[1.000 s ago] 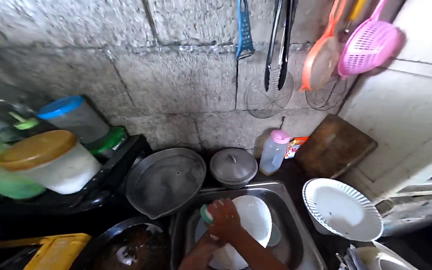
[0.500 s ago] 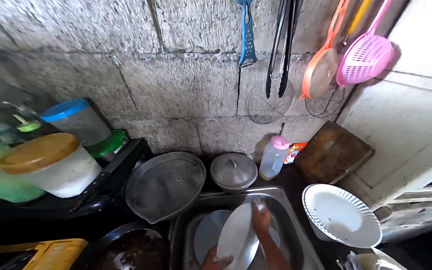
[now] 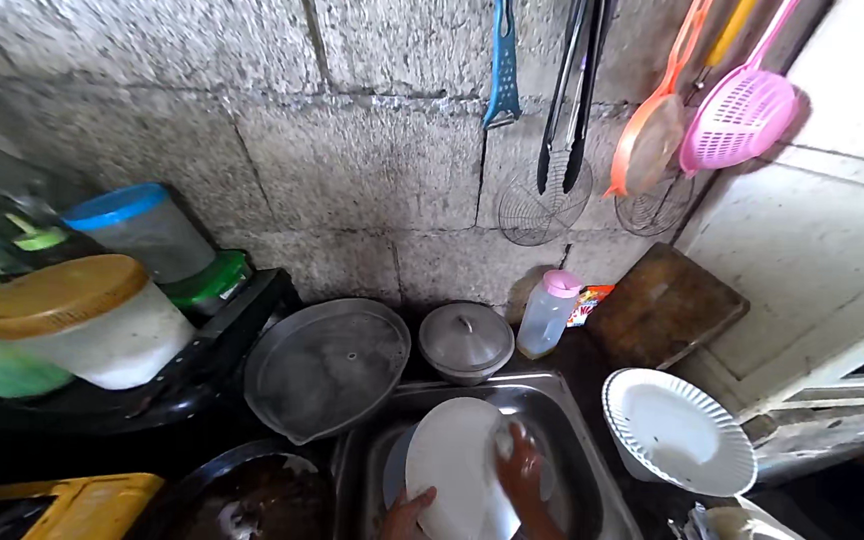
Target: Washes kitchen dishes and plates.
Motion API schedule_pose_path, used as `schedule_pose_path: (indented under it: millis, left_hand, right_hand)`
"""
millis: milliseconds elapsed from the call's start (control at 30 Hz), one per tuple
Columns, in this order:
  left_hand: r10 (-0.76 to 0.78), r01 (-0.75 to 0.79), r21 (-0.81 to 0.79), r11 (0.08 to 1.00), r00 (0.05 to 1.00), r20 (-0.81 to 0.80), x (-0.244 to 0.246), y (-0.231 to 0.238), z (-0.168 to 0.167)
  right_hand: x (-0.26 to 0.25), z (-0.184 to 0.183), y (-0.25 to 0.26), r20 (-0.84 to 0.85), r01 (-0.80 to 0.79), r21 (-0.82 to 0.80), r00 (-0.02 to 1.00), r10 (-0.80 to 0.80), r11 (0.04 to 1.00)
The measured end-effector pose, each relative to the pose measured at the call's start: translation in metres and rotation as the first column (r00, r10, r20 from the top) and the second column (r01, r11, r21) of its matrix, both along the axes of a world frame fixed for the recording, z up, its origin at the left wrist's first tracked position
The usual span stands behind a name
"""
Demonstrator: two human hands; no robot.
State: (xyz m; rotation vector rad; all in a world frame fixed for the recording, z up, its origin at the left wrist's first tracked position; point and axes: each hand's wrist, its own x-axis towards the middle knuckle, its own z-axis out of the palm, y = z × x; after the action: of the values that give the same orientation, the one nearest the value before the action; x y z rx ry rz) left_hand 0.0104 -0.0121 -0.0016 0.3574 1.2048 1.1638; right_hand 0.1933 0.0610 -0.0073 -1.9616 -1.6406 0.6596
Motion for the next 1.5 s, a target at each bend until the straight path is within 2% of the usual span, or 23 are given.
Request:
schedule_pose_path:
  millis: [100,167,267,367,467,533,600,667,700,733,767,833,933,1033,1100,1133,1167,1200,1267,1333,1367,1433,1500]
  left_hand:
    - [0.067,-0.067,-0.003,0.998,0.993,0.1,0.012,0.002,-0.011]
    - [0.02,-0.018,-0.026,0.999,0.996,0.091,0.018,0.0,-0.012]
    - [-0.069,0.072,-0.033,0.997,0.995,0.069,0.018,-0.008,0.001]
    - [-0.16,0.16,0.005,0.987,0.987,-0.013,0.011,-0.017,0.023]
    - [-0.214,0.223,0.099,0.97,0.973,-0.089,0.004,-0.015,0.043]
    - [-0.227,0.239,0.145,0.96,0.969,-0.094,0.005,-0.005,0.05]
    - [-0.216,0.227,0.152,0.962,0.973,-0.085,0.007,0.003,0.048]
    - [-0.221,0.235,0.139,0.962,0.969,-0.108,0.006,0.004,0.046]
    - [-0.23,0.247,0.125,0.961,0.964,-0.134,0.005,0.001,0.047]
    - [-0.245,0.266,0.114,0.957,0.954,-0.172,0.003,-0.004,0.047]
    - [-0.254,0.283,0.124,0.951,0.945,-0.208,0.001,-0.011,0.047]
    - [-0.233,0.277,0.179,0.944,0.944,-0.235,-0.001,-0.02,0.047]
    - [-0.284,0.308,0.061,0.949,0.925,-0.254,-0.009,-0.021,0.062]
    - [-0.414,0.437,0.0,0.899,0.852,-0.321,-0.018,-0.009,0.067]
    - [-0.402,0.441,0.057,0.896,0.858,-0.321,-0.019,-0.005,0.057]
    - [-0.37,0.409,0.07,0.91,0.877,-0.307,-0.017,-0.005,0.053]
    - [-0.331,0.367,0.081,0.927,0.898,-0.289,-0.014,-0.005,0.049]
    - [-0.295,0.328,0.088,0.941,0.917,-0.268,-0.013,-0.005,0.046]
    - [-0.229,0.253,0.087,0.963,0.948,-0.222,-0.012,-0.007,0.04]
    - [-0.145,0.162,0.109,0.981,0.978,-0.149,-0.014,-0.011,0.036]
    - [-0.095,0.109,0.114,0.988,0.989,-0.116,-0.013,-0.011,0.036]
    - [-0.006,0.013,0.11,0.994,0.998,-0.063,-0.008,-0.004,0.032]
    - [0.043,-0.042,0.096,0.994,0.999,-0.009,-0.001,0.004,0.024]
  right_hand:
    - [-0.031,-0.036,-0.057,0.107,-0.319,0.298,0.948,0.301,0.9]
    - [-0.047,-0.033,-0.063,0.128,-0.448,0.352,0.893,0.431,0.822]
    - [-0.03,-0.008,-0.027,0.1,-0.313,0.189,0.949,0.299,0.931]
    - [0.011,0.021,0.017,-0.014,-0.016,-0.03,1.0,0.015,0.999]
    - [0.011,0.029,0.026,-0.106,0.104,0.165,0.991,-0.087,0.981]
    - [-0.019,0.033,0.006,-0.041,-0.039,0.374,0.997,0.059,0.927]
    - [-0.05,0.02,-0.009,-0.028,-0.226,0.614,0.952,0.306,0.756]
    - [-0.057,0.019,-0.002,-0.022,-0.29,0.687,0.908,0.418,0.666]
    - [-0.05,0.021,0.007,-0.031,-0.257,0.666,0.928,0.37,0.7]
    - [-0.04,0.027,0.014,-0.077,-0.182,0.584,0.958,0.278,0.791]
    - [-0.027,0.037,0.023,-0.141,-0.081,0.444,0.977,0.159,0.892]
    - [-0.005,0.056,0.044,-0.231,0.053,0.196,0.973,-0.007,0.979]
    - [-0.01,0.079,0.04,-0.097,-0.069,0.171,0.992,0.087,0.983]
    - [-0.045,0.089,0.006,0.221,-0.445,0.22,0.889,0.4,0.868]
    - [-0.068,0.068,-0.01,0.367,-0.63,0.464,0.777,0.512,0.623]
    - [-0.073,0.056,-0.011,0.4,-0.648,0.569,0.756,0.519,0.505]
    - [-0.072,0.048,-0.008,0.384,-0.621,0.634,0.77,0.509,0.461]
    - [-0.065,0.043,-0.002,0.305,-0.558,0.657,0.812,0.497,0.507]
    - [-0.04,0.037,0.012,0.112,-0.347,0.589,0.93,0.351,0.73]
    - [-0.017,0.039,0.019,-0.051,-0.081,0.363,0.993,0.107,0.928]
    - [-0.01,0.035,0.019,-0.085,0.024,0.272,0.996,-0.001,0.962]
    - [-0.01,0.022,-0.002,-0.083,0.038,0.113,0.996,-0.028,0.993]
    - [-0.029,0.004,-0.04,-0.041,-0.156,0.182,0.985,0.166,0.971]
